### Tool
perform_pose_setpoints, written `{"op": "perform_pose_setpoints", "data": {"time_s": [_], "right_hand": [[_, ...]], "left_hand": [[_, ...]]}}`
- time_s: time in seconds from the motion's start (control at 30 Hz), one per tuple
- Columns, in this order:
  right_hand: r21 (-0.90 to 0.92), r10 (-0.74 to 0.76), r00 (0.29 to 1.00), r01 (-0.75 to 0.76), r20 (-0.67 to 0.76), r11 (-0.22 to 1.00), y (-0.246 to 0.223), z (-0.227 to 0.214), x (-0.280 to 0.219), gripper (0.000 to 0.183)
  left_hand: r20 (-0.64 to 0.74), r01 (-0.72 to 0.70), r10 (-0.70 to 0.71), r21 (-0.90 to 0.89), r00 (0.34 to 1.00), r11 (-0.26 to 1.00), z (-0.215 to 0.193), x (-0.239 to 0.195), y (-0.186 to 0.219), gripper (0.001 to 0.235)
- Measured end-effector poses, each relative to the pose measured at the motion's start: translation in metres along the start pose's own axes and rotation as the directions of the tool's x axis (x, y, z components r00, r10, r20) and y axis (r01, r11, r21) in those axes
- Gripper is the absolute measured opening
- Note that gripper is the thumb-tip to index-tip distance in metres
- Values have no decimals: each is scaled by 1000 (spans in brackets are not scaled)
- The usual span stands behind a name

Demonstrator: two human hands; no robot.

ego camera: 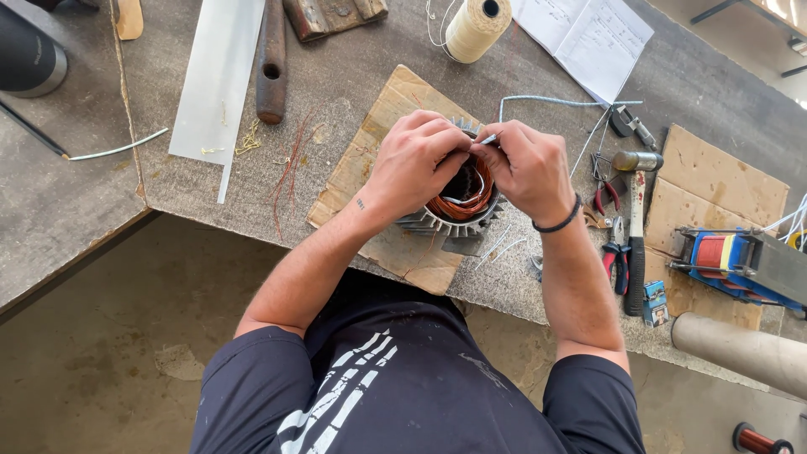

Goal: Secure the copper windings of an electric motor stator using zip ties and pliers

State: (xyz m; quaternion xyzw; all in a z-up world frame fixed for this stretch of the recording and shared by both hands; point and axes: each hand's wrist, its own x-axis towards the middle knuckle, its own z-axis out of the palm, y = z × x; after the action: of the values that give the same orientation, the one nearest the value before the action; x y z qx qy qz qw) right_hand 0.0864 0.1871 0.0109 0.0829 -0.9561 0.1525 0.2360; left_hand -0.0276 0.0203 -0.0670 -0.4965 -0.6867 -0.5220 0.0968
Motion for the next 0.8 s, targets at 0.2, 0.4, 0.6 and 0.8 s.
{"op": "perform_pose_setpoints", "data": {"time_s": [0.2,0.4,0.6,0.8], "right_hand": [[7,15,1000,-15,-3,1000,-11,-1,1,12],[139,64,997,-59,-32,989,-28,-15,7,20],[142,33,999,-31,-10,989,-26,-7,9,6],[252,49,998,-37,-41,967,-28,-19,13,4]], "left_hand": [[-11,19,-19,-2,1000,1000,-3,2,2,8],[9,7,-6,-52,1000,999,-5,2,1,22],[-22,2,-2,1,1000,1000,-4,0,4,11],[-14,5,-5,25,1000,1000,-12,7,15,14]]}}
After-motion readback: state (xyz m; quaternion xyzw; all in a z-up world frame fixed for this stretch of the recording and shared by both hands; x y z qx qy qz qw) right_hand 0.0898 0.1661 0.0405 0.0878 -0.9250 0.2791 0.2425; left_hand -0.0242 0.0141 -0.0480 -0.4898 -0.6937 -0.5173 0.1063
